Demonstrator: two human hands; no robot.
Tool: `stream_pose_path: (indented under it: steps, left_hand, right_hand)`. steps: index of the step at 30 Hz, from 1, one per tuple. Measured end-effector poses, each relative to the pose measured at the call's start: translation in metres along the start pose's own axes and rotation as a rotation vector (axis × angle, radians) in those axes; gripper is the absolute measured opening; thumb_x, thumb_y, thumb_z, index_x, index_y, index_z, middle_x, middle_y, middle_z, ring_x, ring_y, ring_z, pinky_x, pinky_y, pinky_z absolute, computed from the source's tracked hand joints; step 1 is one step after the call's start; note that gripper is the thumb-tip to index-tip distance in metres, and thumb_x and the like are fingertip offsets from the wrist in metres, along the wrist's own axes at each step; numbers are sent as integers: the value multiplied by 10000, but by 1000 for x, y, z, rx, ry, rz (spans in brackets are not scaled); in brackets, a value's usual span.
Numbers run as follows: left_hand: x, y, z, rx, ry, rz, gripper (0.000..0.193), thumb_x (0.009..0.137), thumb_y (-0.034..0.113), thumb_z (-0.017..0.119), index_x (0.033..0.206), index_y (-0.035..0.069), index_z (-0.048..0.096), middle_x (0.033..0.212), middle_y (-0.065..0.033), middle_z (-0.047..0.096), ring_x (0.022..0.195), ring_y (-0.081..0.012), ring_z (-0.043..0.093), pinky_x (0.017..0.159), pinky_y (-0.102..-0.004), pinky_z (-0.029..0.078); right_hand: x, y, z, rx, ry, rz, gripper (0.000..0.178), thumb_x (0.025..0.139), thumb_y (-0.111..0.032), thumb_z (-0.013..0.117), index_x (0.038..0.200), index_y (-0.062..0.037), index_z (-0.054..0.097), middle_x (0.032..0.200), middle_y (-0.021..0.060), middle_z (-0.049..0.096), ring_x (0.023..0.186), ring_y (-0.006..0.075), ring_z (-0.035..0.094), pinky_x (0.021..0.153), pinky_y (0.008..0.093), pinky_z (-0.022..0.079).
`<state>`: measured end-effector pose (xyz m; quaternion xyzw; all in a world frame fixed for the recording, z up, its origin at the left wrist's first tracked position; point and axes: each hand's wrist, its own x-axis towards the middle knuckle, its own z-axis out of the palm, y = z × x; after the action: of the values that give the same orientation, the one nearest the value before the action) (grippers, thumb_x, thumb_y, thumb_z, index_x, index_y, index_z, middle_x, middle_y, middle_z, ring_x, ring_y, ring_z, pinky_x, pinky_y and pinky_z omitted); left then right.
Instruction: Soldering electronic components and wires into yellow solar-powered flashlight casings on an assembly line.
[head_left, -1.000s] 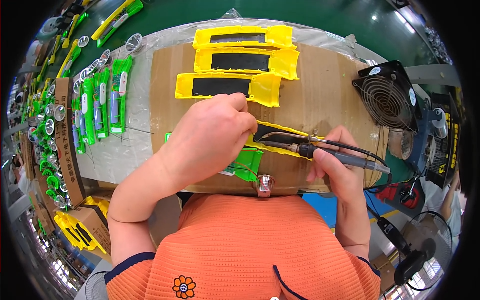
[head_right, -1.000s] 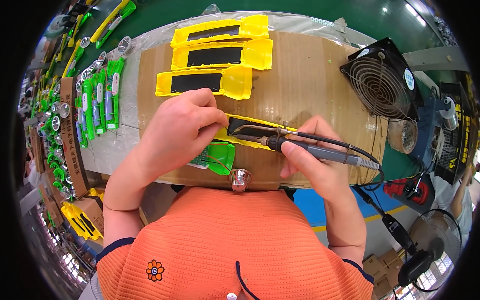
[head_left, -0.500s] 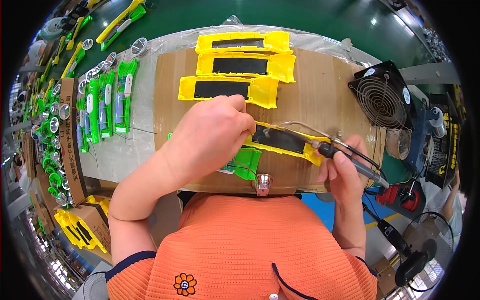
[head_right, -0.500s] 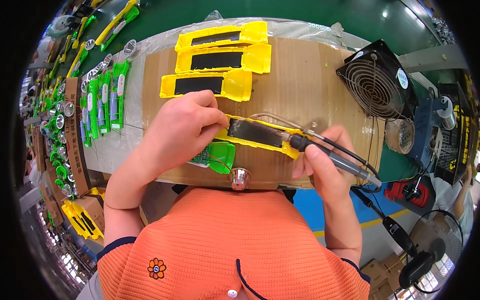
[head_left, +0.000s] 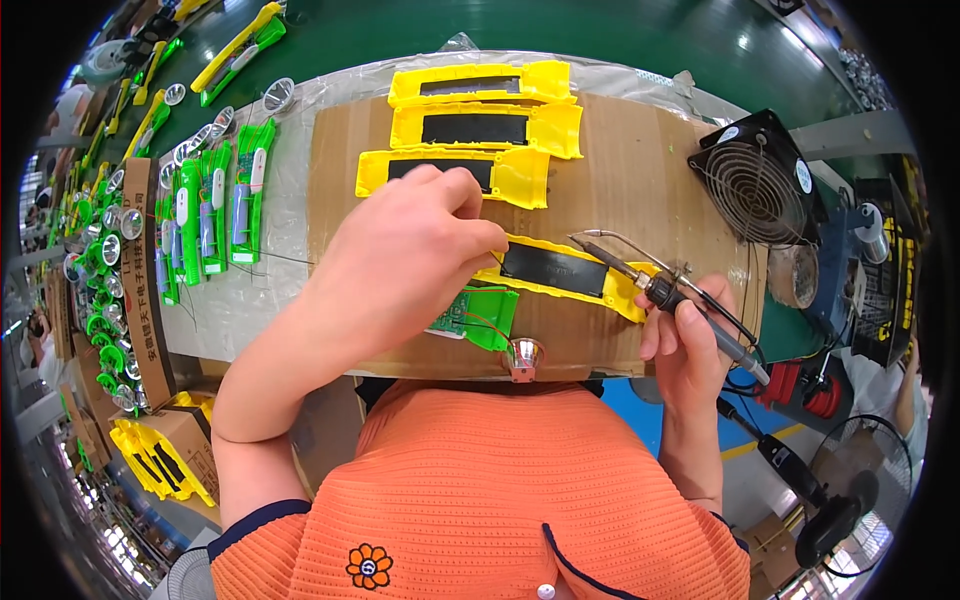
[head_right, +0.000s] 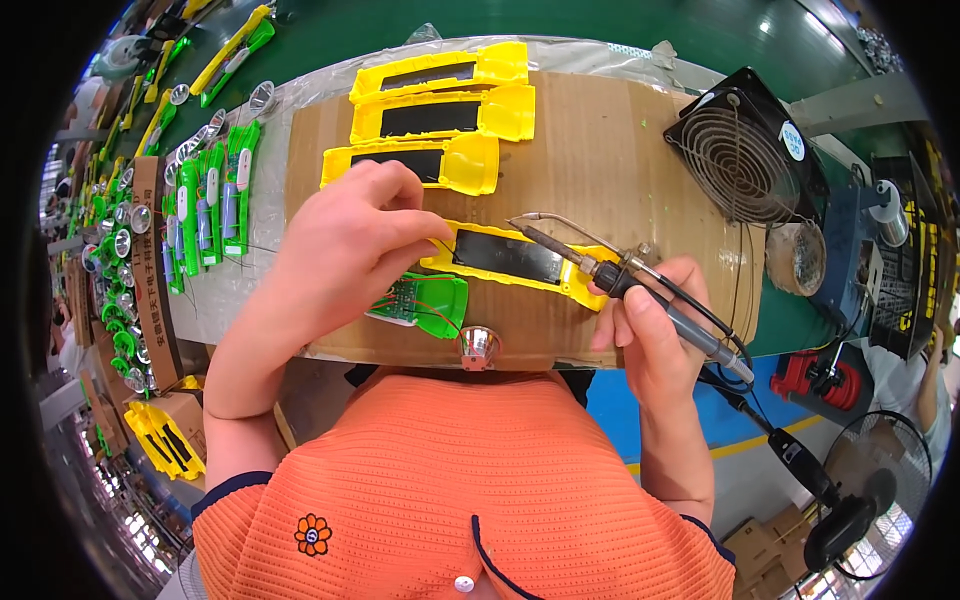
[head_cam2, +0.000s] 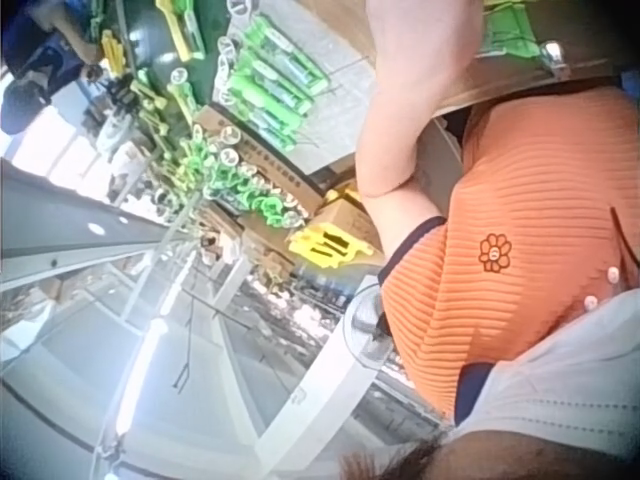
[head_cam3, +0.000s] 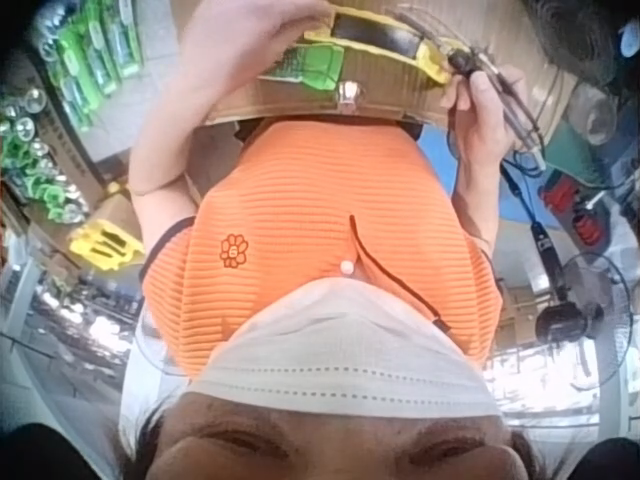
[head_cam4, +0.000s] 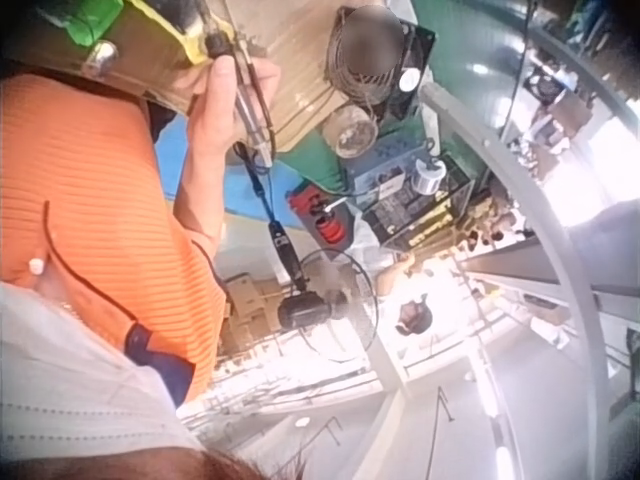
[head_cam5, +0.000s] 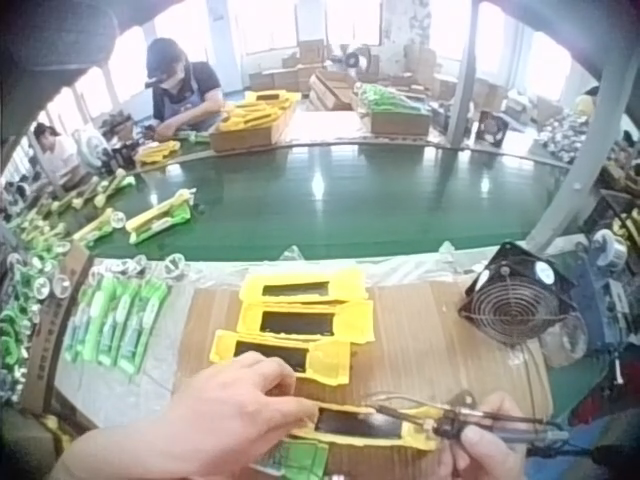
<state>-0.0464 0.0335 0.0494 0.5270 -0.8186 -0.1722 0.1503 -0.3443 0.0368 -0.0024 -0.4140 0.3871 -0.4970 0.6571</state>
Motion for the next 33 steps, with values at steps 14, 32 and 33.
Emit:
stream_pose_path:
  steps: [14,32,33]
  left_hand:
    - [-26,21,14,8,112,-36,94,764,118,755,849,106,718,890,-17,627,960,-248,574,857,-392,428]
    - [0,33,45,-242,111,-56,98,820,48,711,915,49,686,902,-94,684,865,-301,649,751,-375,521]
    - [1,33,43,-213,70,-40,85,825,51,703,908,52,685,892,-92,680,860,-300,643,752,-377,515]
  right_hand:
    - [-9,1,26,164,109,117,114,972,-72,543,986,-28,438,698,101,546,544,189,544,615,335,514]
    - [0,-14,-36,59,-181,118,171,910,-41,602,978,-29,445,635,70,529,496,168,549,574,357,559]
    - [0,-15,-35,61,-182,123,171,910,-41,602,978,-29,445,635,70,529,496,168,549,574,357,559]
